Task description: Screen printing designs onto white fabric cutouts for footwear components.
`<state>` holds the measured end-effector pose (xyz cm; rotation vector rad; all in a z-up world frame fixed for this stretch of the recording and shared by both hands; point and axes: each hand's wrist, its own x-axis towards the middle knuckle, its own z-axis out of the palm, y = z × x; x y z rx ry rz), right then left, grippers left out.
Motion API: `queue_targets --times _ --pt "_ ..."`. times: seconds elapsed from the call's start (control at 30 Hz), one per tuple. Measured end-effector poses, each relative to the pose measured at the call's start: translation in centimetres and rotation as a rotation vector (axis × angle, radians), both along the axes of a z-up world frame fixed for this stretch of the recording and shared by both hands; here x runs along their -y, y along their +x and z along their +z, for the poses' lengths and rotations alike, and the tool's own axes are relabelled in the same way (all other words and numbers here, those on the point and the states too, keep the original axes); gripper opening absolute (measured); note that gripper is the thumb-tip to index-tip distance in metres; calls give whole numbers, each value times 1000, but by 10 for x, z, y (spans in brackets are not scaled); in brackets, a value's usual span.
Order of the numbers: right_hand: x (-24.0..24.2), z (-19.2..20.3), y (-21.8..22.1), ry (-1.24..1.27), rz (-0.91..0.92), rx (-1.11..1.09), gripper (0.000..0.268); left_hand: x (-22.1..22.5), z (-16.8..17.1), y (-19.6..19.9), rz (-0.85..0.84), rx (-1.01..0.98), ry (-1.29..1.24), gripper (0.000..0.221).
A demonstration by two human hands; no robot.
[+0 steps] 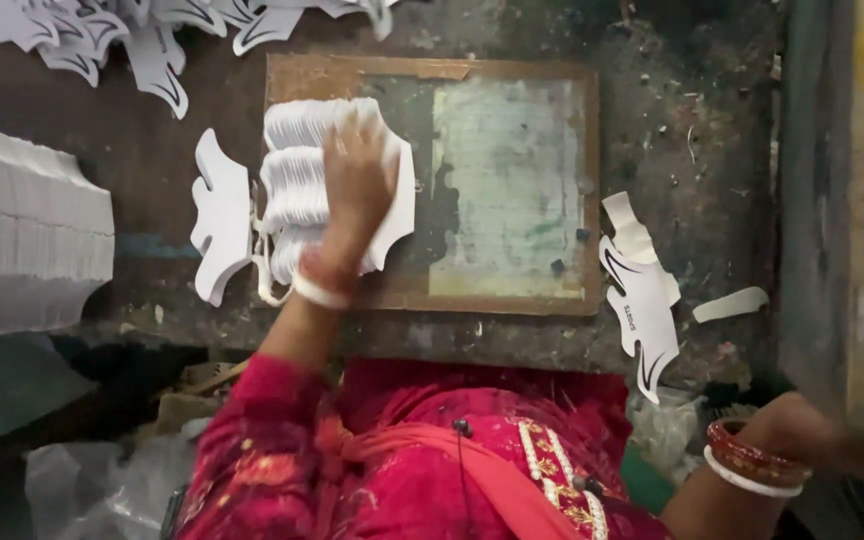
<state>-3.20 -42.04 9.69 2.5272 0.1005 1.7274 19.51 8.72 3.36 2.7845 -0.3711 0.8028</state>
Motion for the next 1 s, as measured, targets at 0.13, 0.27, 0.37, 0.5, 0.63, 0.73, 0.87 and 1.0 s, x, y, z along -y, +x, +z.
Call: queue_targets --times 0.13,0.27,0.37,0.5,0.63,0.73,0.87,1.0 --pt "-6 -9 9 63 14 29 36 53 -50 -101 -112 -400 364 17" --pt "-6 -13 5 128 27 71 39 132 -72 -141 -448 -293 -15 50" --pt "1 -10 -10 156 20 88 41 178 -74 -95 -570 -354 -188 57" --pt "2 -2 -24 198 1 114 44 216 -81 -27 -550 -308 -327 50" --pt "1 5 -23 368 -79 72 24 221 -72 -44 -574 -367 -351 43" --pt "-3 7 -24 -134 -273 27 36 210 -70 -69 -637 -364 -246 42" --pt "6 -14 -24 60 -294 109 32 203 -73 -73 -702 -331 -197 33" --pt "18 -27 -29 43 -283 82 31 201 -74 -70 -686 -415 -270 28"
